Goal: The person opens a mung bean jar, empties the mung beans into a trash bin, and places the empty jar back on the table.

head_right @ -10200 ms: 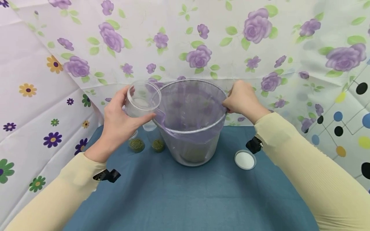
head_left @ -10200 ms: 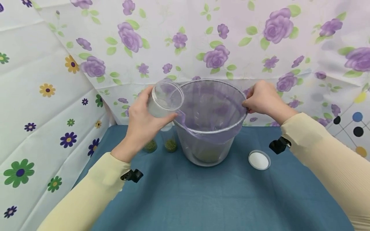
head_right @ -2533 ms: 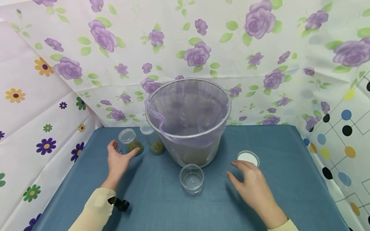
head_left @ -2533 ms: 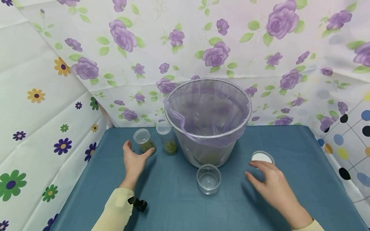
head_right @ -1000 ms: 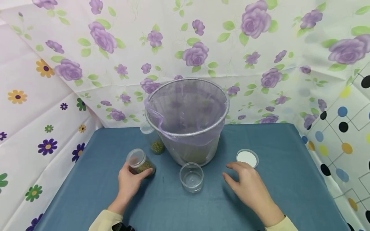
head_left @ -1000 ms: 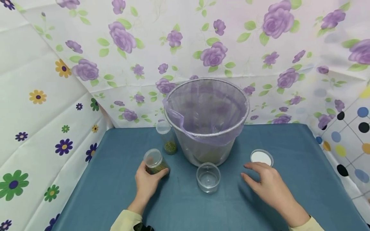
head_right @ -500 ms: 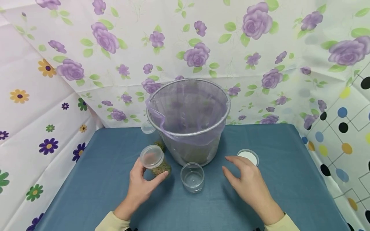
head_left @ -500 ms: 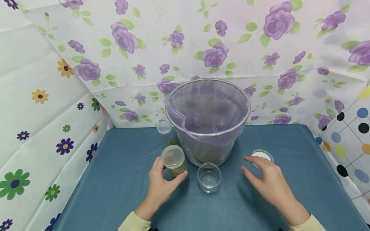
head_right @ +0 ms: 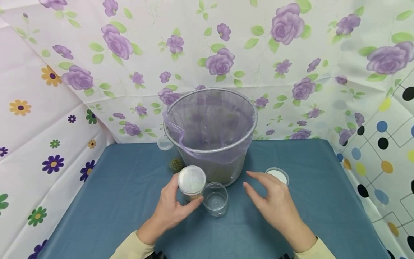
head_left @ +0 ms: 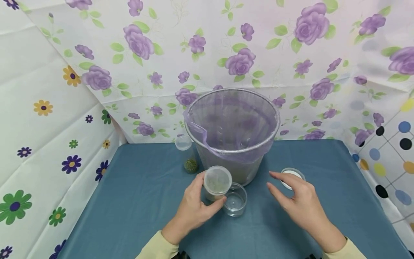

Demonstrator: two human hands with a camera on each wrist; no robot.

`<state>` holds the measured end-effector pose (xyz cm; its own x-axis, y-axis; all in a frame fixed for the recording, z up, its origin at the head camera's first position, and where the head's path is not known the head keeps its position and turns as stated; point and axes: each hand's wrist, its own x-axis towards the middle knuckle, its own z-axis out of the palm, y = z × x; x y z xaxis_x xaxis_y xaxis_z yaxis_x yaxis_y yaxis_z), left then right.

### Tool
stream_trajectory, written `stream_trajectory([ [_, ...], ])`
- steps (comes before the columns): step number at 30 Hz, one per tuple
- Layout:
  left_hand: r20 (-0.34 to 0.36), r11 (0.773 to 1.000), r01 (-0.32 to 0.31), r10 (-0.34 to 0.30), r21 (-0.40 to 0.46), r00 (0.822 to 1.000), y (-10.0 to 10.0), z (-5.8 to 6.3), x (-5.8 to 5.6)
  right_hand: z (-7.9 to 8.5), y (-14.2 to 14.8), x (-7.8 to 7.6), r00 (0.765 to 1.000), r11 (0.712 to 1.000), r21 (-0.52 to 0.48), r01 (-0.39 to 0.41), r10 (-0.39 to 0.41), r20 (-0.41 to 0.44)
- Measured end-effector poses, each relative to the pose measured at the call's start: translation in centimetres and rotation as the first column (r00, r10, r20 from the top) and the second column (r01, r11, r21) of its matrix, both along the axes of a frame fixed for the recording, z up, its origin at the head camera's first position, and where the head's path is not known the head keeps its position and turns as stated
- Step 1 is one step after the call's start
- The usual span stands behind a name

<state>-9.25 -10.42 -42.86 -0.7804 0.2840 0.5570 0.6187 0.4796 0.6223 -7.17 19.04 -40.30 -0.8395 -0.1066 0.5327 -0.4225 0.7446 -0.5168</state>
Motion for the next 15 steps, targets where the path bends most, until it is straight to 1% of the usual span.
stream_trajectory([
  [3,-0.04,1.0,-0.001,0.001,-0.021,0.999,0.4,0.1,-0.1,0.5,-0.3,0.1,1.0,1.0,-0.024,-0.017,0.017,-0.011],
  [7,-0.089,0.998,-0.042,0.038,-0.05,0.995,0.9,0.1,-0.2,0.9,-0.8,0.2,0.999,0.997,-0.06,-0.049,0.048,-0.022],
  [10,-0.117,0.995,-0.074,0.066,-0.072,0.991,1.1,0.2,-0.4,1.3,-1.2,0.4,0.997,0.995,-0.067,-0.077,0.076,-0.014],
  [15,-0.203,0.986,-0.112,0.085,-0.124,0.975,1.5,0.2,-0.7,1.7,-2.0,0.5,0.991,0.991,-0.063,-0.119,0.122,0.051],
])
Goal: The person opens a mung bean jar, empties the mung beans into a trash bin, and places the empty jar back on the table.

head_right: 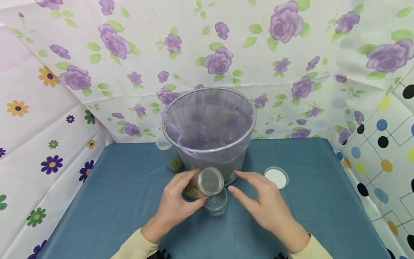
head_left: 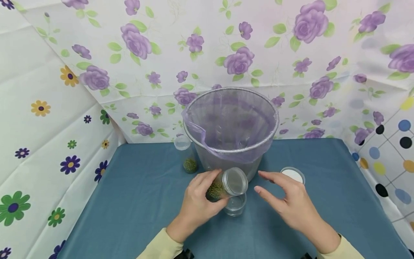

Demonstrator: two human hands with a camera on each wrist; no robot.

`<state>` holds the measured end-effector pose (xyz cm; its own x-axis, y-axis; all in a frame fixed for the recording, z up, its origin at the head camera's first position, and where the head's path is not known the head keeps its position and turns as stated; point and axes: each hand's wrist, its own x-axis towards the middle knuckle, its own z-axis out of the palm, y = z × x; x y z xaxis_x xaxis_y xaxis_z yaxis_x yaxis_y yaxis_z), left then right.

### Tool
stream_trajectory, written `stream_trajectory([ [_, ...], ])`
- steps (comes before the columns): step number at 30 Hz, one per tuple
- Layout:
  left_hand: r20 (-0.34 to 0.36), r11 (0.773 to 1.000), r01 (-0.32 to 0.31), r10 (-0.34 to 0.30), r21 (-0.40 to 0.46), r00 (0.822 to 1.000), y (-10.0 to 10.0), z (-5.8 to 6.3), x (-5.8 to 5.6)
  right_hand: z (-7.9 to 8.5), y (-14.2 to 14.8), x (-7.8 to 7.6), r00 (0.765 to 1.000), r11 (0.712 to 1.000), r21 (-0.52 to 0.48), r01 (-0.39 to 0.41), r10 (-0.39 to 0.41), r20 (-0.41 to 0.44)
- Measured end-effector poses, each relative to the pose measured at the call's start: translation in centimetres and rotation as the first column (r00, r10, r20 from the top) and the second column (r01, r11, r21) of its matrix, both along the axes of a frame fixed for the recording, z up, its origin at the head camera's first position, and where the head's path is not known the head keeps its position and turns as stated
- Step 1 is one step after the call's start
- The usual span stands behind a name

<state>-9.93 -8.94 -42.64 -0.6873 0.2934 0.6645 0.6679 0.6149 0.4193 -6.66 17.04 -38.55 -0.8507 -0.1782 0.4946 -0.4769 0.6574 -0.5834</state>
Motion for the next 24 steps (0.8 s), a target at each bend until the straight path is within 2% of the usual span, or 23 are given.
stream_trajectory([
  [3,-0.052,0.999,-0.01,0.008,-0.043,0.999,0.3,0.0,-0.1,0.3,-0.5,0.0,0.998,0.999,0.008,-0.047,0.047,0.046],
  [6,-0.074,0.996,-0.024,0.018,-0.081,0.997,0.6,0.0,-0.1,0.5,-1.0,0.0,0.992,0.995,0.033,-0.093,0.09,0.087],
  [11,-0.109,0.992,-0.042,0.029,-0.118,0.994,1.0,-0.1,0.0,0.8,-1.7,0.0,0.987,0.991,0.085,-0.107,0.096,0.126],
  [17,-0.177,0.992,-0.042,0.02,-0.122,0.984,1.5,-0.3,-0.1,0.8,-2.3,-0.2,0.994,0.995,0.056,-0.085,0.081,0.07],
  [24,-0.15,0.995,0.0,-0.016,-0.103,0.989,1.5,-0.6,-0.1,0.2,-2.3,-0.5,0.996,0.994,0.06,-0.09,0.089,0.022],
])
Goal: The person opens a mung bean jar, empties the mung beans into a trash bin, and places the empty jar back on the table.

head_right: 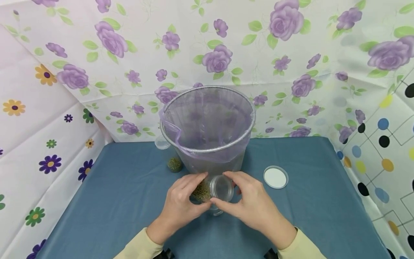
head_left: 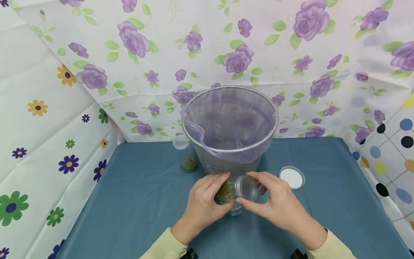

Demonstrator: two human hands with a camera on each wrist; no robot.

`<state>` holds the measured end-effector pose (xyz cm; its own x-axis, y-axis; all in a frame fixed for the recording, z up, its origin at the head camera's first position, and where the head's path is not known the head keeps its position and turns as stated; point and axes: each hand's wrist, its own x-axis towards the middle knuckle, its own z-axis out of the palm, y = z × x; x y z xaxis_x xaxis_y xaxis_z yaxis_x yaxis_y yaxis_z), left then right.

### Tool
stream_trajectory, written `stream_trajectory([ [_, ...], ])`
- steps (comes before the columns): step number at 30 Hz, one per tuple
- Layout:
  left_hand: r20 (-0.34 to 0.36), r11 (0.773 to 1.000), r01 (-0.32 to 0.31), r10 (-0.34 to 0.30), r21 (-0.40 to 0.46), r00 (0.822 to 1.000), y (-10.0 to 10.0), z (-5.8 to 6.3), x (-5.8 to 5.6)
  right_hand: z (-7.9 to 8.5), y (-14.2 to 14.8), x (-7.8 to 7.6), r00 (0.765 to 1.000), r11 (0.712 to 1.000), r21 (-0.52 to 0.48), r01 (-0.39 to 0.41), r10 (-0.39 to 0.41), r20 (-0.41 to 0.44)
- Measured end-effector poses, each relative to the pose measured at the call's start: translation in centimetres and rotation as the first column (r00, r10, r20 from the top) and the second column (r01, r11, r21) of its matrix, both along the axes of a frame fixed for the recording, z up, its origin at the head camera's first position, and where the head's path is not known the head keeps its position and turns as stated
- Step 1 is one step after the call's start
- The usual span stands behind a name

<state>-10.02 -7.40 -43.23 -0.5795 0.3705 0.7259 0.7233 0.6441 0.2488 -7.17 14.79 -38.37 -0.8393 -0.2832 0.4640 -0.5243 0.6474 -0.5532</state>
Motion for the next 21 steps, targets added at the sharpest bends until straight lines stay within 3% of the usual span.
stream_trajectory([
  [5,0.06,0.999,0.038,-0.038,-0.005,0.997,-0.4,0.1,0.1,-0.4,0.1,-0.1,0.998,0.999,-0.013,-0.036,0.036,-0.042],
  [18,0.133,0.996,0.084,-0.079,-0.027,0.988,-0.9,1.1,-0.1,-0.7,0.3,-0.3,0.988,0.992,-0.046,-0.118,0.112,-0.11],
  [21,0.162,0.995,0.102,-0.097,-0.022,0.982,-1.0,1.2,-0.1,-0.7,0.4,-0.3,0.977,0.989,-0.039,-0.14,0.132,-0.169],
])
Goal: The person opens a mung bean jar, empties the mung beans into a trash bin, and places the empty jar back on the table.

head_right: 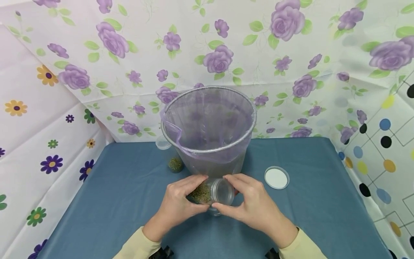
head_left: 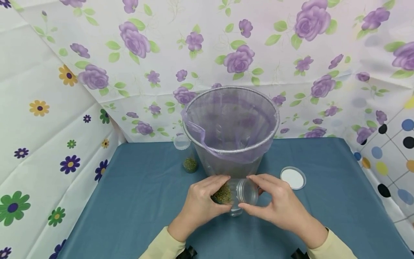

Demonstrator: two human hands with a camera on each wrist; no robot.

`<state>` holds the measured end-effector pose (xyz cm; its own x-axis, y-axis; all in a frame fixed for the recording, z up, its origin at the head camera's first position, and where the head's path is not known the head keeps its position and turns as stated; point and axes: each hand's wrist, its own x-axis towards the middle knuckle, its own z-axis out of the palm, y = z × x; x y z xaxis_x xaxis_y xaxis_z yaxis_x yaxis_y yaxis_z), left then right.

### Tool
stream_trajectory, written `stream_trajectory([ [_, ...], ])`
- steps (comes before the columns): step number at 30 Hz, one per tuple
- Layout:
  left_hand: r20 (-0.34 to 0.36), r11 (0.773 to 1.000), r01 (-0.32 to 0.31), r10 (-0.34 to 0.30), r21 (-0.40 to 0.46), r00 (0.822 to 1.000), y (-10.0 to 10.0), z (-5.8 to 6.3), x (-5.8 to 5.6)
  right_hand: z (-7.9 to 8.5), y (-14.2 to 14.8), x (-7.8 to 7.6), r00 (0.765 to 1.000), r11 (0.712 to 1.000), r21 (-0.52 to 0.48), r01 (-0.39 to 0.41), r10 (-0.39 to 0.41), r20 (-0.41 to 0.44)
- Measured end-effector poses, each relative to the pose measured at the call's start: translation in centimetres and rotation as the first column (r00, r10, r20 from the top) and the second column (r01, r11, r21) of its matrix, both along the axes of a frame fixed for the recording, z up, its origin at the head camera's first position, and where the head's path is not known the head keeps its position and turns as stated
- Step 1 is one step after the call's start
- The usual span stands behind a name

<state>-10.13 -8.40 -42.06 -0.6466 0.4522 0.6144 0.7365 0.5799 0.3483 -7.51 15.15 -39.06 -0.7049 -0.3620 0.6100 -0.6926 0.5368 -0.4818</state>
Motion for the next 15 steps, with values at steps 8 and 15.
stream_trajectory([
  [8,0.156,0.998,0.041,-0.047,0.041,0.987,-0.15,0.06,-0.03,0.35,0.28,-0.23,0.994,0.995,0.042,-0.085,0.088,-0.062],
  [15,0.217,0.999,0.041,-0.048,0.033,0.975,-0.17,-0.01,-0.06,0.89,0.67,0.0,0.989,0.981,0.125,-0.147,0.144,0.035],
])
